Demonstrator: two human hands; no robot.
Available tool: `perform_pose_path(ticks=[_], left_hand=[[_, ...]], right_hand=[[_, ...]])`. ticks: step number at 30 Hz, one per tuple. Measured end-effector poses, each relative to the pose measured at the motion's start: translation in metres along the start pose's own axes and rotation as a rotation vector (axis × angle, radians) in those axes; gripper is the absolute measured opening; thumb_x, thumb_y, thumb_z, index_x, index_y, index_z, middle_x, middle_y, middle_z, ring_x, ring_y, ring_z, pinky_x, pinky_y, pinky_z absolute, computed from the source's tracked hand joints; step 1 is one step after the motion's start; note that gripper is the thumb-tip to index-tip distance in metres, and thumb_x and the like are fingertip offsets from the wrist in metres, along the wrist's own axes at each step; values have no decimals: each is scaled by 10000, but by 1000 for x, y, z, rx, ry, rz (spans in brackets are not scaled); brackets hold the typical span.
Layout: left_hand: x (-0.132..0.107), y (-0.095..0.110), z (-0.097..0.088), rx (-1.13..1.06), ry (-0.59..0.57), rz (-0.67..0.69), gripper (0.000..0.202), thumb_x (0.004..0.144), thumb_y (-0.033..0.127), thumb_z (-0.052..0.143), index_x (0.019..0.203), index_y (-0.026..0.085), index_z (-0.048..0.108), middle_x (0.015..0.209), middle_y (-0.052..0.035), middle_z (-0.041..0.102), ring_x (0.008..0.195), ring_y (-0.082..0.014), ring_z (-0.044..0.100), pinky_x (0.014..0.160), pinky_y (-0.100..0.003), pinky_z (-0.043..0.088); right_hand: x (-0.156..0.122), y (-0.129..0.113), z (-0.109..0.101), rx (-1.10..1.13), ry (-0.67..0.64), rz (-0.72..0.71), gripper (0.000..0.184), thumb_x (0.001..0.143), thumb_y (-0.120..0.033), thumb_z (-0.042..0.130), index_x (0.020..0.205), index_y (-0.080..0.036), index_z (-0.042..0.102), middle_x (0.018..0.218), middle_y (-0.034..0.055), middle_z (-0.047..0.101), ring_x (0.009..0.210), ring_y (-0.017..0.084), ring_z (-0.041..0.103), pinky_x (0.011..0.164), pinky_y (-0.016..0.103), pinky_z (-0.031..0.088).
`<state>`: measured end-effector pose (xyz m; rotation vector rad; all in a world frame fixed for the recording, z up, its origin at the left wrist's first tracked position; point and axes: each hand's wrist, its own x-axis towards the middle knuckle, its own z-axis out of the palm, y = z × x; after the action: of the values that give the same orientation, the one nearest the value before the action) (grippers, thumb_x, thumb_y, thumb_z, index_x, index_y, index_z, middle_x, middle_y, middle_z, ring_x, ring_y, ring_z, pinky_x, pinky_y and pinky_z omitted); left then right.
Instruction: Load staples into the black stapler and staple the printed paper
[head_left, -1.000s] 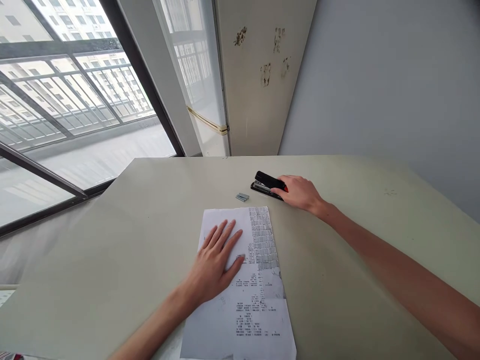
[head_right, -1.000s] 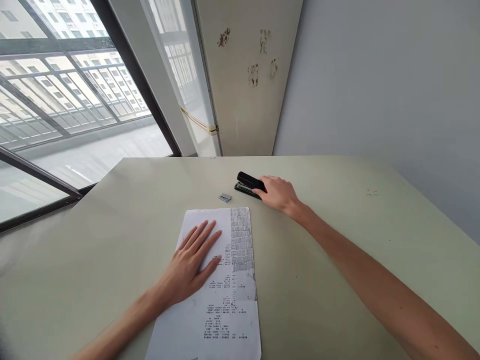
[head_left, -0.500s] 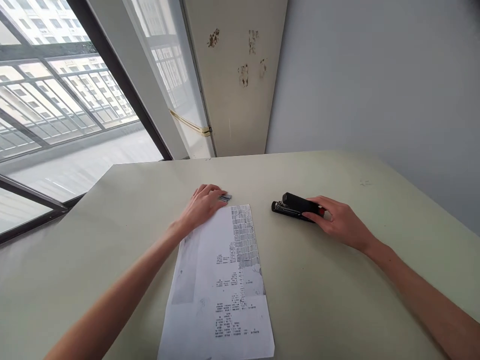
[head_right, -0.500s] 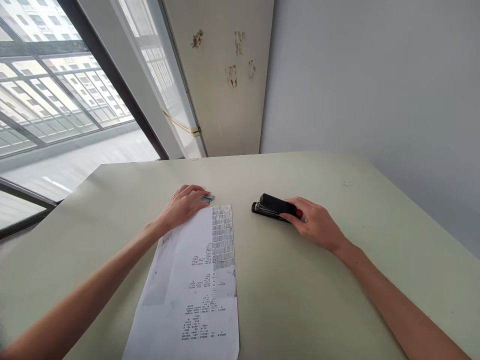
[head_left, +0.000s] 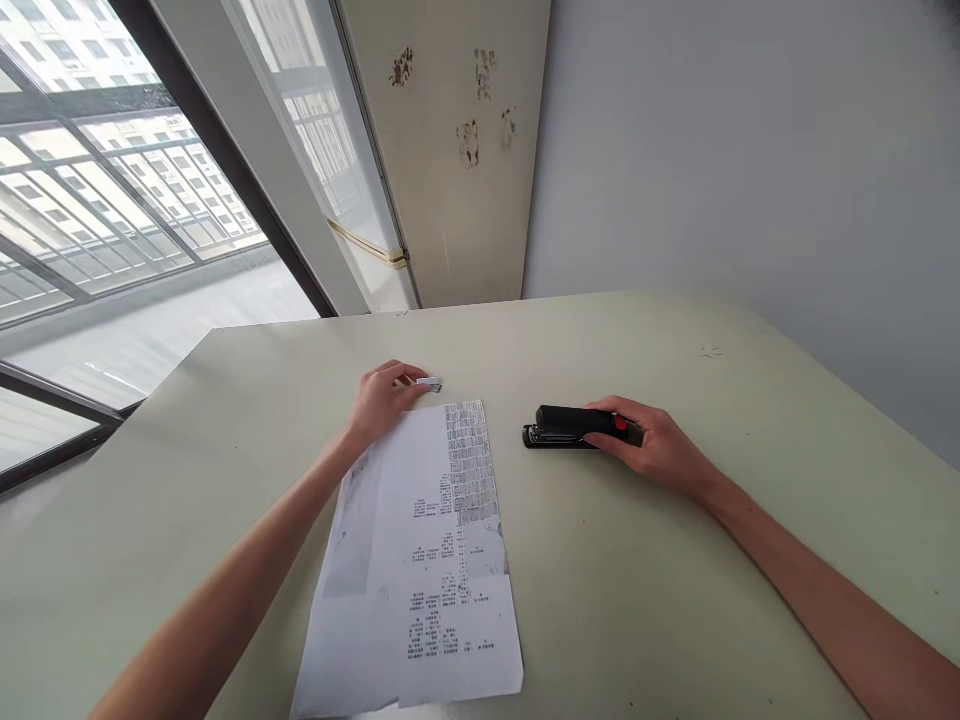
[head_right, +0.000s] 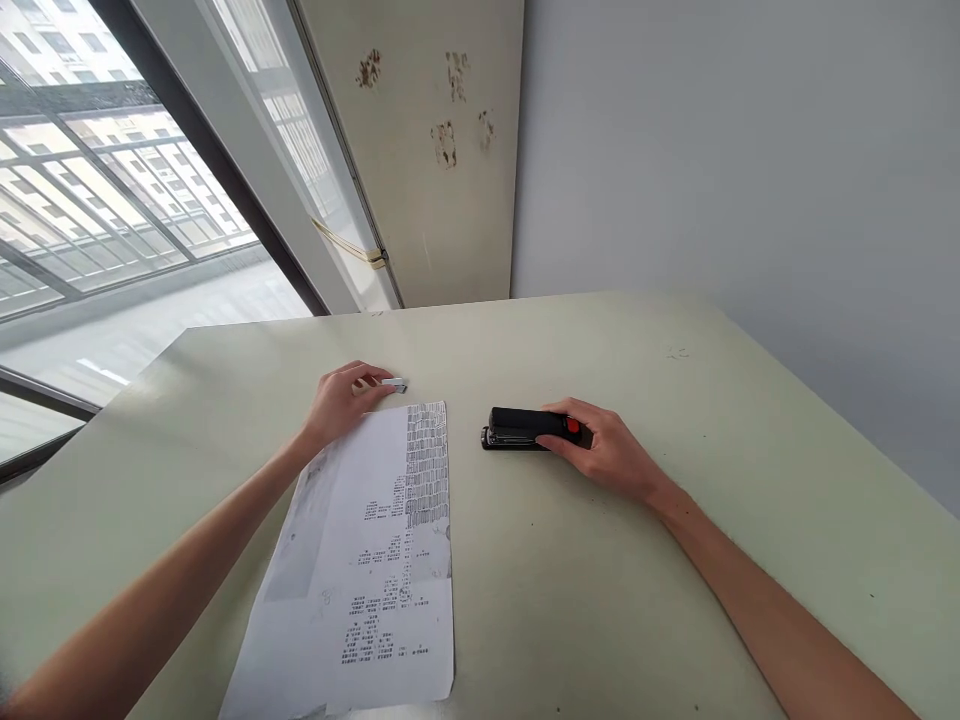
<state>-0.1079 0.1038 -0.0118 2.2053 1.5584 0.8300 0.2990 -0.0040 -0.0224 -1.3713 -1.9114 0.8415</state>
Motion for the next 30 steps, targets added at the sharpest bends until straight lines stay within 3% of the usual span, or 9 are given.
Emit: perform_pose_path(ticks=[5,10,15,20,24,30], left_hand=[[1,2,3,-49,32,-64,479,902,685,691,1022,235,805,1000,-67,791,834,-211,683,817,-355,535],[-4,10,2,-74,19,-43,455,890,675,710,1004,245,809,1062,-68,778,887,-212,677,825,-345,538],[-7,13,2,-86,0,-38,407,893,631,730,900,228,782,1052,-60,760,806,-178,656,781,-330,534],[-7,19,-1,-66,26,0,450,939,655,660,873,218,745,1073,-72,746,897,-203,657,828,-345,509],[-11,27,-7,-61,15,30,468,970,673,608,926,218,711,981,-67,758,858,-211,657,800,-341,503],[-33,58,-5,-101,-40,58,329,1041,531,573,1151,235,668,969,-40,765,886,-208,687,790,-318,526]], right_hand=[[-1,-2,0,20,12,37,390,949,-630,652,1149,-302,719,1011,44,751,833,240,638,744,384,532],[-2,-4,-1,21,5,44,396,952,-625,648,1166,-299,718,1015,45,756,841,239,652,748,380,538],[-1,-5,-1,32,-7,51,408,945,-636,648,1171,-305,725,1018,44,761,870,248,666,750,376,549],[0,-4,0,27,-3,61,439,933,-665,642,1150,-292,725,997,52,754,848,247,651,743,377,548],[0,-5,-1,35,-3,68,429,931,-662,649,1142,-297,725,994,48,749,842,245,645,743,376,539],[0,-6,-3,45,-26,97,407,924,-656,664,1138,-315,726,964,30,730,837,236,627,752,371,529]])
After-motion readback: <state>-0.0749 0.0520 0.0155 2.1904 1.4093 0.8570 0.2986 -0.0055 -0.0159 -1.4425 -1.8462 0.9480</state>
